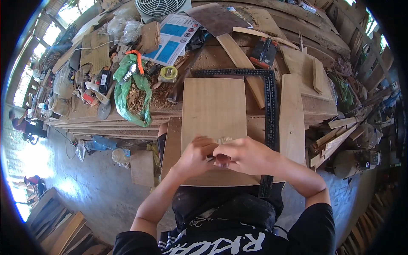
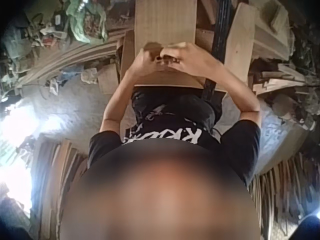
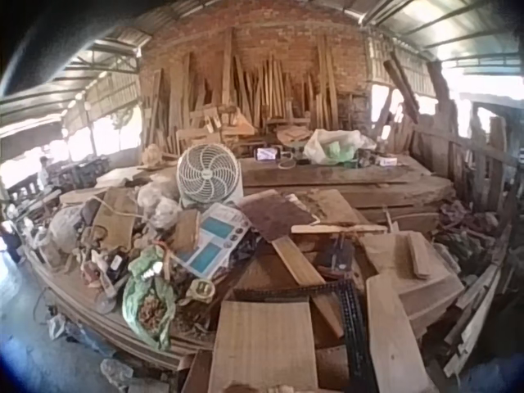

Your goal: The person is measuring, cleaning, and then chiseling a wooden workpiece at a workbench.

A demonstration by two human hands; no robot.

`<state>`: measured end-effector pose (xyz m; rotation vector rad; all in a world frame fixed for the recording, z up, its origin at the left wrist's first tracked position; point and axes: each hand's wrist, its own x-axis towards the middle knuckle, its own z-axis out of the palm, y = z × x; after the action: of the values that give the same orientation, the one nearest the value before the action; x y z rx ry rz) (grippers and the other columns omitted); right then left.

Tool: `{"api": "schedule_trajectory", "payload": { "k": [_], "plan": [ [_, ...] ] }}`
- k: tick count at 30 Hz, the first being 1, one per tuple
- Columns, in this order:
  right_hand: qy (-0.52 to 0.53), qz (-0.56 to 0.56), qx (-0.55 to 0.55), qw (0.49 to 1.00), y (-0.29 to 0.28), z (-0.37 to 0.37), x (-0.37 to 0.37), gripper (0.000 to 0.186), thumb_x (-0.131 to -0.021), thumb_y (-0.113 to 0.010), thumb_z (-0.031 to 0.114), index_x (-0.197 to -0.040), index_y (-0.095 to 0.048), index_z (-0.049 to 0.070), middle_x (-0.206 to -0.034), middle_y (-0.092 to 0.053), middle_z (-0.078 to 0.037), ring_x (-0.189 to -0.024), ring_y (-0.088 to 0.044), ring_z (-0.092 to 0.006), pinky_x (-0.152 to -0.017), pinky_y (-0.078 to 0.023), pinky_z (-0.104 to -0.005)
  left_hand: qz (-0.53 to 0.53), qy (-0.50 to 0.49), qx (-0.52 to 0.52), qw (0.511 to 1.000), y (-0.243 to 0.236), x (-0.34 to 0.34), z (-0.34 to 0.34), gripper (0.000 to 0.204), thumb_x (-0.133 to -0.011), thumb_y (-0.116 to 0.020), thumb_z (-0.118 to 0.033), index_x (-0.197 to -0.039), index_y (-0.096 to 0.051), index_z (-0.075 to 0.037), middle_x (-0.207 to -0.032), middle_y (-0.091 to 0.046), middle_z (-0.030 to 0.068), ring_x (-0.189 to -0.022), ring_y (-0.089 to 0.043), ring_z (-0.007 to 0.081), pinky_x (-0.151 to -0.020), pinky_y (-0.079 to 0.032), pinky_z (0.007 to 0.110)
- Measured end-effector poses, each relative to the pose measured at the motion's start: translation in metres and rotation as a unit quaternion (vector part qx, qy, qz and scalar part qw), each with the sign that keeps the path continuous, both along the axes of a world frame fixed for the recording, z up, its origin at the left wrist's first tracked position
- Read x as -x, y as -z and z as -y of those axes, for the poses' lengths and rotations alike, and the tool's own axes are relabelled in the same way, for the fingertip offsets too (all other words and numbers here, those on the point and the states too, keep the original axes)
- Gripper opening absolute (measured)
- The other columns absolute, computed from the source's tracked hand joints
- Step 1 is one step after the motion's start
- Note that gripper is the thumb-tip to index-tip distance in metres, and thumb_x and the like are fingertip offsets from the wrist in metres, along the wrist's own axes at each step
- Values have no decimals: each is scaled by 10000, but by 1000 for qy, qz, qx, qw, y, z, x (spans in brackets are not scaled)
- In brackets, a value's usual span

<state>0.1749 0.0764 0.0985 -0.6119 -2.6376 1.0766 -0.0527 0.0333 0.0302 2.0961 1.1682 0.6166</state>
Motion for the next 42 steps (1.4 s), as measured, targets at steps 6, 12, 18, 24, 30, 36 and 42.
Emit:
{"api": "schedule_trajectory", "payload": {
  "k": [6,12,18,24,30,36,42],
  "plan": [
    [217,-66,-80,971,26,25,-7,708,-858,-834,311,-1479,-532,152,-1386,-583,-233,-1264,-590,-413,-1049,-508,-487,72,-71,-96,990,-23,17,-61,295,-848,-870,-289,-874,-765,-14,-805,-714,186,-698,-698,370,-636,-528,411],
    [197,116,-200,953,74,56,-10,902,-812,-829,527,-1574,-475,198,-1725,-156,-226,-1562,-96,-574,-1218,-277,-671,-17,-222,-113,968,-39,41,-106,313,-838,-889,-277,-923,-792,8,-714,-688,125,-573,-576,157,-555,-447,356],
    [183,56,-169,967,98,52,-16,968,-712,-924,384,-1560,-500,193,-1729,-138,-246,-1563,-50,-590,-1244,-261,-647,-6,-48,105,993,-33,33,-55,316,-819,-886,-313,-996,-813,-62,-731,-699,132,-623,-642,207,-629,-501,386],
    [191,31,-176,965,96,53,-15,959,-731,-928,361,-1571,-493,204,-1726,-141,-253,-1557,-57,-599,-1235,-303,-627,-49,-138,-163,976,-27,54,-130,244,-866,-830,-310,-990,-788,-105,-801,-732,119,-721,-696,314,-662,-527,403],
    [188,56,-193,961,94,52,-15,954,-756,-901,399,-1591,-470,232,-1732,-141,-230,-1562,-82,-581,-1205,-371,-612,-85,-189,-318,925,-40,37,-160,202,-906,-779,-295,-938,-732,-101,-833,-736,108,-775,-718,349,-692,-559,455],
    [185,62,-217,956,99,64,-13,875,-819,-856,361,-1589,-465,221,-1726,-179,-210,-1570,-117,-555,-1232,-315,-617,21,32,40,998,-63,16,-112,250,-912,-765,-327,-935,-775,-79,-884,-758,153,-791,-734,349,-738,-572,447],
    [202,91,-229,948,104,82,-6,724,-939,-723,240,-1604,-439,206,-1733,-186,-179,-1590,-156,-486,-1224,-296,-639,-61,-94,-219,969,-52,-20,-152,233,-883,-803,-290,-983,-765,-82,-932,-767,77,-853,-739,295,-793,-577,395]
  ]
}}
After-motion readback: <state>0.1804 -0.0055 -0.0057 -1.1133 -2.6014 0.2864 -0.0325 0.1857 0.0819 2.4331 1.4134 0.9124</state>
